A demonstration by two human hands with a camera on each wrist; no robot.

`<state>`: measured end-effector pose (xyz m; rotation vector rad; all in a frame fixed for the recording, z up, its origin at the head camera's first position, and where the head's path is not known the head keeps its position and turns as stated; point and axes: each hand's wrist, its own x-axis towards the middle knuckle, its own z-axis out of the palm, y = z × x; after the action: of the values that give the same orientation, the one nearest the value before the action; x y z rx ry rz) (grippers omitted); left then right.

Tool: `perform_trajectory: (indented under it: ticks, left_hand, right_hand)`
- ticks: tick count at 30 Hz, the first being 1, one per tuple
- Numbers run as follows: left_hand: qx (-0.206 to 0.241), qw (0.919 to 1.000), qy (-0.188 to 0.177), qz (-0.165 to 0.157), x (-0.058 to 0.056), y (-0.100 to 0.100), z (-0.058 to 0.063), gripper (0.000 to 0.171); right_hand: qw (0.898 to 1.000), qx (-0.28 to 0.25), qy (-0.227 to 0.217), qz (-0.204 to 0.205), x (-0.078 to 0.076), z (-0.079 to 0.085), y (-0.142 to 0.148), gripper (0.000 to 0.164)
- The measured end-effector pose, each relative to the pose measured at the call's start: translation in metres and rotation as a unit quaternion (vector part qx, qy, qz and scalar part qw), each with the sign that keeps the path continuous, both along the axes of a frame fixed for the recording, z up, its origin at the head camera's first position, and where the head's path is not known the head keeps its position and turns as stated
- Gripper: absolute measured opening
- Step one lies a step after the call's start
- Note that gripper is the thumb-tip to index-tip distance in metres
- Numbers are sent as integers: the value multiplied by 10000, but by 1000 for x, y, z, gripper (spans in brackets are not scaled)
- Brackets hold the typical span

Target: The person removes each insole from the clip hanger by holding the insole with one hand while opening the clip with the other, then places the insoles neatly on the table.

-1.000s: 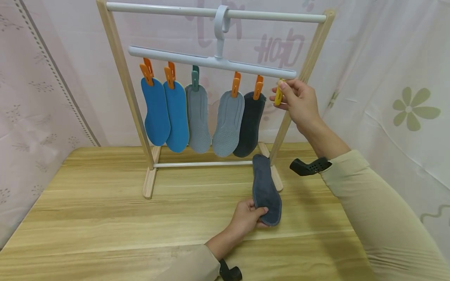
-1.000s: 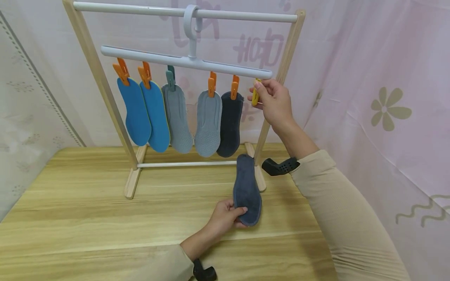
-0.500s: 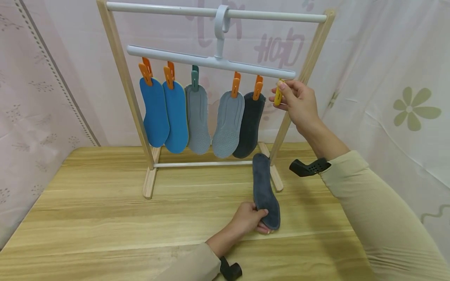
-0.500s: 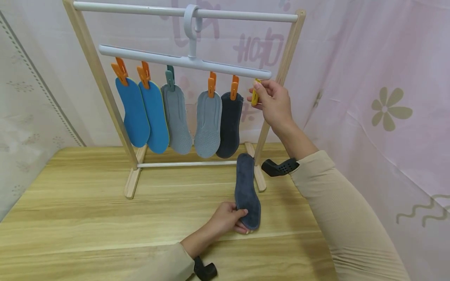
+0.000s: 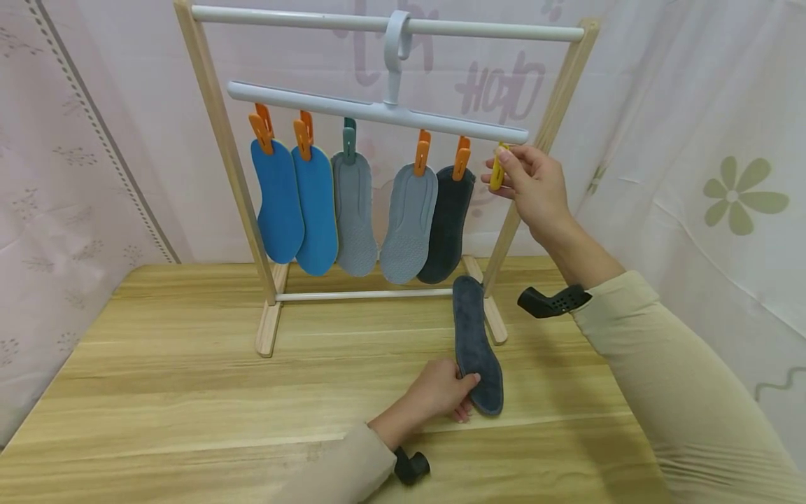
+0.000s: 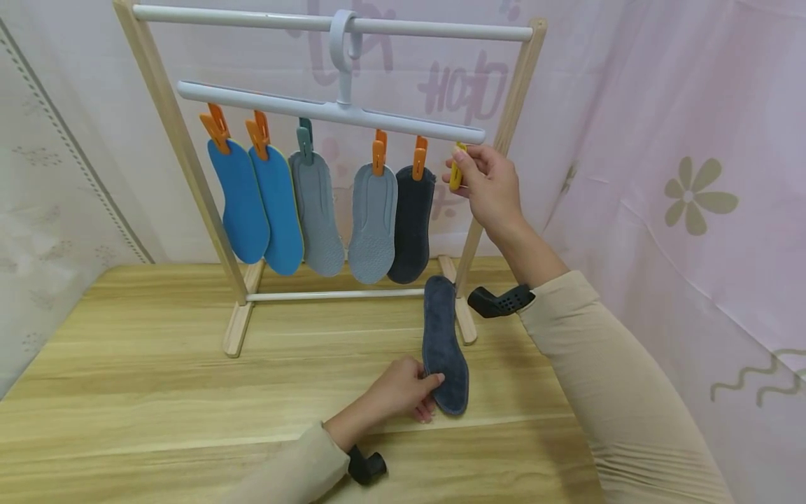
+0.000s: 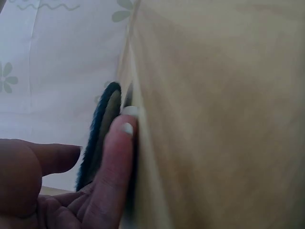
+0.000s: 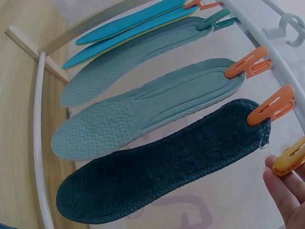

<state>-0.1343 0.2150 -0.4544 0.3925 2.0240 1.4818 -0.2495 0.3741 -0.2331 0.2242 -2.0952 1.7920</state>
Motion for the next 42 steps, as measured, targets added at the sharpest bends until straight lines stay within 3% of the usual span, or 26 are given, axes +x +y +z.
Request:
perform_trajectory:
  ticks: [4,8,13,18,33,38,42]
  left_hand:
    - [-509,9971,519,-203,-5,-3,2,47]
    - [-987,9887,1046,-422,-8,-6,8,51]
    - [-1447,9791,1325,-540,-11,-6,13,52]
    - [-1720,9736,1382,-580,-13,-7,17,52]
    - [-1759,9691,1609,-636,-18,-16,23,55]
    - [-1550,9689,1886,-397,-27,-18,25,49]
    - [-1245,9692,2120,-174,-38,-18,25,32]
  right_hand:
    - [10000,-15,-7,-13,0,0,-1,37]
    - [10000,1,14,-28,0,-1,-1,36]
    - [10000,29,-3,-69,1,0,-1,38]
    - [10000,53,1,-79,3,-1,-1,38]
    - [10000,47,-13,28,2,-1,1,36]
    - [10000,15,-12,47,1,0,1,37]
    - [10000,-31,-38,73,3,0,0,39]
